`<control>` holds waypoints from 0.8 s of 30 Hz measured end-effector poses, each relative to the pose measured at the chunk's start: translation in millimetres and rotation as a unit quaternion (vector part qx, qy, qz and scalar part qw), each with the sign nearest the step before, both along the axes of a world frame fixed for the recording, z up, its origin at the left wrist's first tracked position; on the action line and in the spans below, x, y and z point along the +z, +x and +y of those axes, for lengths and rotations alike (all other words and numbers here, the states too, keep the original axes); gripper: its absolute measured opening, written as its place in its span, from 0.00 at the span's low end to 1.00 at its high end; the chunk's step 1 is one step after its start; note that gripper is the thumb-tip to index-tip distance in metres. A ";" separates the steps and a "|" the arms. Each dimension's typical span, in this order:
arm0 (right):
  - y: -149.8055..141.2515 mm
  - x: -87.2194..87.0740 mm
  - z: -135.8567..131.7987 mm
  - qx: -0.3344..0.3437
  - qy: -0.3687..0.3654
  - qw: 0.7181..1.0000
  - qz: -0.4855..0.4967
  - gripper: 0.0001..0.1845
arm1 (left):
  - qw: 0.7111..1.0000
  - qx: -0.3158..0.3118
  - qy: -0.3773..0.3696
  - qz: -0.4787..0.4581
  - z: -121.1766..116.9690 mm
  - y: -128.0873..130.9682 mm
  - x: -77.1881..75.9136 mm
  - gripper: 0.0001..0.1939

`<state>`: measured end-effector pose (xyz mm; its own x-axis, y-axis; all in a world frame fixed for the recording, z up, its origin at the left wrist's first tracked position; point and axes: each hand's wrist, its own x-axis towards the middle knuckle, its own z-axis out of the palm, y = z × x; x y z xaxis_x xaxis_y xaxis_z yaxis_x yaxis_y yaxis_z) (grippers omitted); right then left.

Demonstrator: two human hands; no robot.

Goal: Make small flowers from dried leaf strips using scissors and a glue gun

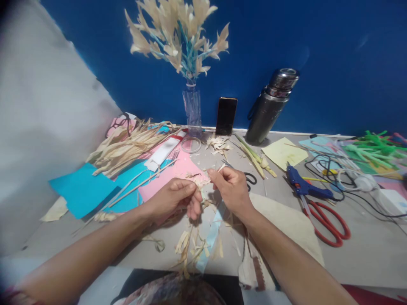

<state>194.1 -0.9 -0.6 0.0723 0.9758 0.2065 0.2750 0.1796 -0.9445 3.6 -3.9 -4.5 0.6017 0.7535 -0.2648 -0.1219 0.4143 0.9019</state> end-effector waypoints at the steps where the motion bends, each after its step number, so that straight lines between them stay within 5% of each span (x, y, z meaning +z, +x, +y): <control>1: -0.7 0.2 -0.9 -0.002 0.004 1.000 -0.007 0.24 | 1.000 -0.002 0.001 -0.008 -0.5 0.8 0.9 0.23; 7: -8.4 4.5 -7.3 0.021 0.024 0.999 -0.006 0.23 | 1.000 0.011 0.006 -0.010 -1.1 5.1 6.0 0.16; 13: -5.4 11.8 -8.4 0.211 -0.086 0.970 0.080 0.20 | 1.000 -0.016 0.021 -0.013 0.8 1.6 3.0 0.16; 18: -4.8 5.5 -7.6 0.140 -0.053 0.987 0.063 0.19 | 0.997 -0.033 0.070 0.026 -1.8 -0.8 8.6 0.15; 24: 12.7 5.7 8.4 -0.010 -0.029 0.986 0.162 0.25 | 0.977 -0.047 0.145 0.150 1.4 -7.7 18.4 0.12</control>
